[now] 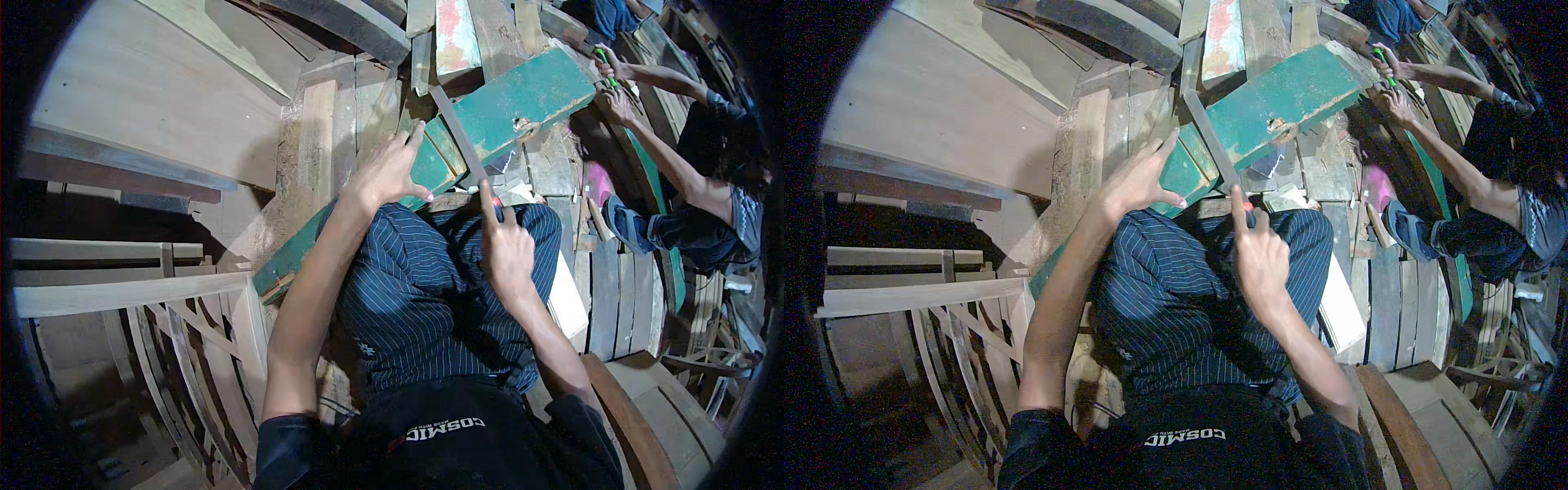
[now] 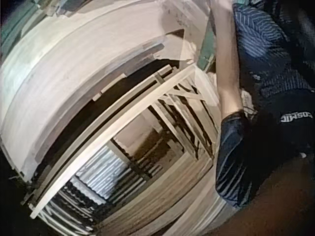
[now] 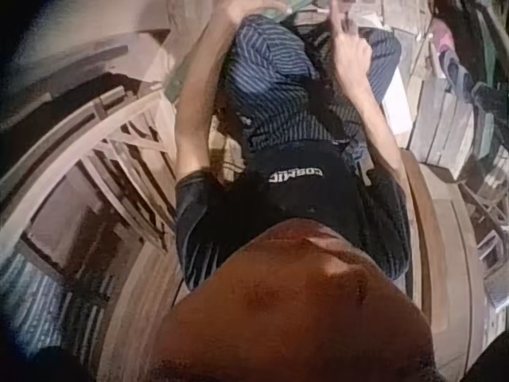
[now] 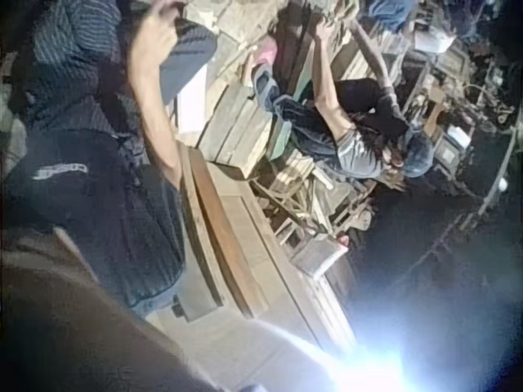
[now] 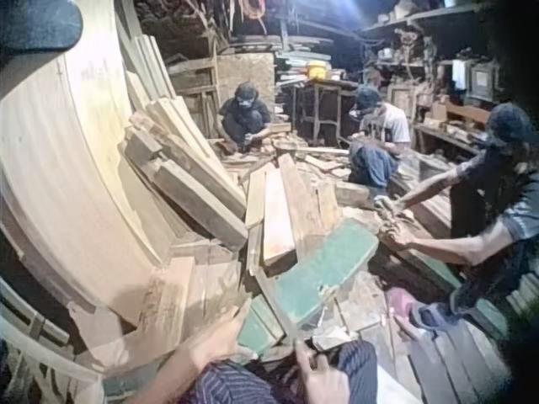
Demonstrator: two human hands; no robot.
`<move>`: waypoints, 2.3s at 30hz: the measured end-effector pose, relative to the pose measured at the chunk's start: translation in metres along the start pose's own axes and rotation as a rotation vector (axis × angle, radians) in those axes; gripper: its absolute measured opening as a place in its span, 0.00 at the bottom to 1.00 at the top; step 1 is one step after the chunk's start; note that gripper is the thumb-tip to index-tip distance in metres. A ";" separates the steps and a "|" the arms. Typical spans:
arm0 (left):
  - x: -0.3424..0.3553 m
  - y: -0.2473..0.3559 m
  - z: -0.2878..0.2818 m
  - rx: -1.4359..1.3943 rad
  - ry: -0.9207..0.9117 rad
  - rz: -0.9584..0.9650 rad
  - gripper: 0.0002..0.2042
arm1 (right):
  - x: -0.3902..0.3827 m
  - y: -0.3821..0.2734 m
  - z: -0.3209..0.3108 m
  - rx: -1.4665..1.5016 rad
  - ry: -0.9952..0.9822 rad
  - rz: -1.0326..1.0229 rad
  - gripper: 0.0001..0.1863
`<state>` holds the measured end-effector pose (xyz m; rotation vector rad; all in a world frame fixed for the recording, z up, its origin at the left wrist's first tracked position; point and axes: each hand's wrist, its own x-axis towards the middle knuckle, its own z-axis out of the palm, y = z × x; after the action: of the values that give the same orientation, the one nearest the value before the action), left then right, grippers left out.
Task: The person holds a wooden board by hand and cuts into it along a marked line using a hand saw.
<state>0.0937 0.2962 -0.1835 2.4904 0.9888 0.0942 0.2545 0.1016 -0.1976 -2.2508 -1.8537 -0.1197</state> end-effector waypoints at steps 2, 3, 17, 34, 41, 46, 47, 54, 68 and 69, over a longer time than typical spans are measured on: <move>-0.004 0.000 -0.003 0.029 0.019 0.039 0.61 | -0.031 0.004 -0.013 -0.025 -0.097 0.011 0.44; -0.004 -0.001 -0.004 -0.032 -0.026 0.007 0.62 | -0.046 0.007 -0.019 -0.022 -0.128 0.004 0.44; -0.005 0.001 -0.006 -0.007 0.002 -0.006 0.63 | -0.015 -0.005 -0.011 0.040 -0.067 0.030 0.45; -0.003 0.004 -0.006 -0.009 -0.002 0.034 0.62 | -0.046 0.007 -0.028 -0.050 -0.143 0.069 0.45; 0.001 0.006 -0.003 -0.020 -0.017 0.024 0.62 | 0.019 -0.003 0.007 -0.077 -0.029 0.060 0.43; -0.001 0.003 -0.003 -0.039 -0.034 -0.005 0.64 | -0.015 -0.001 -0.010 -0.011 -0.077 0.081 0.46; 0.000 0.000 0.000 -0.008 -0.007 0.022 0.63 | -0.034 0.005 -0.010 -0.010 -0.082 0.076 0.46; -0.001 0.003 -0.006 -0.072 -0.011 0.034 0.63 | -0.012 0.001 -0.003 0.036 -0.003 0.047 0.44; 0.000 0.002 -0.001 -0.030 -0.017 0.002 0.62 | -0.028 0.005 0.009 0.127 0.004 0.066 0.41; 0.000 0.001 -0.001 -0.028 -0.006 0.013 0.63 | -0.014 0.003 0.012 0.180 0.059 0.051 0.40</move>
<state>0.0937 0.2959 -0.1826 2.4707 0.9617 0.1035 0.2538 0.0898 -0.2122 -2.1462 -1.7028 -0.0100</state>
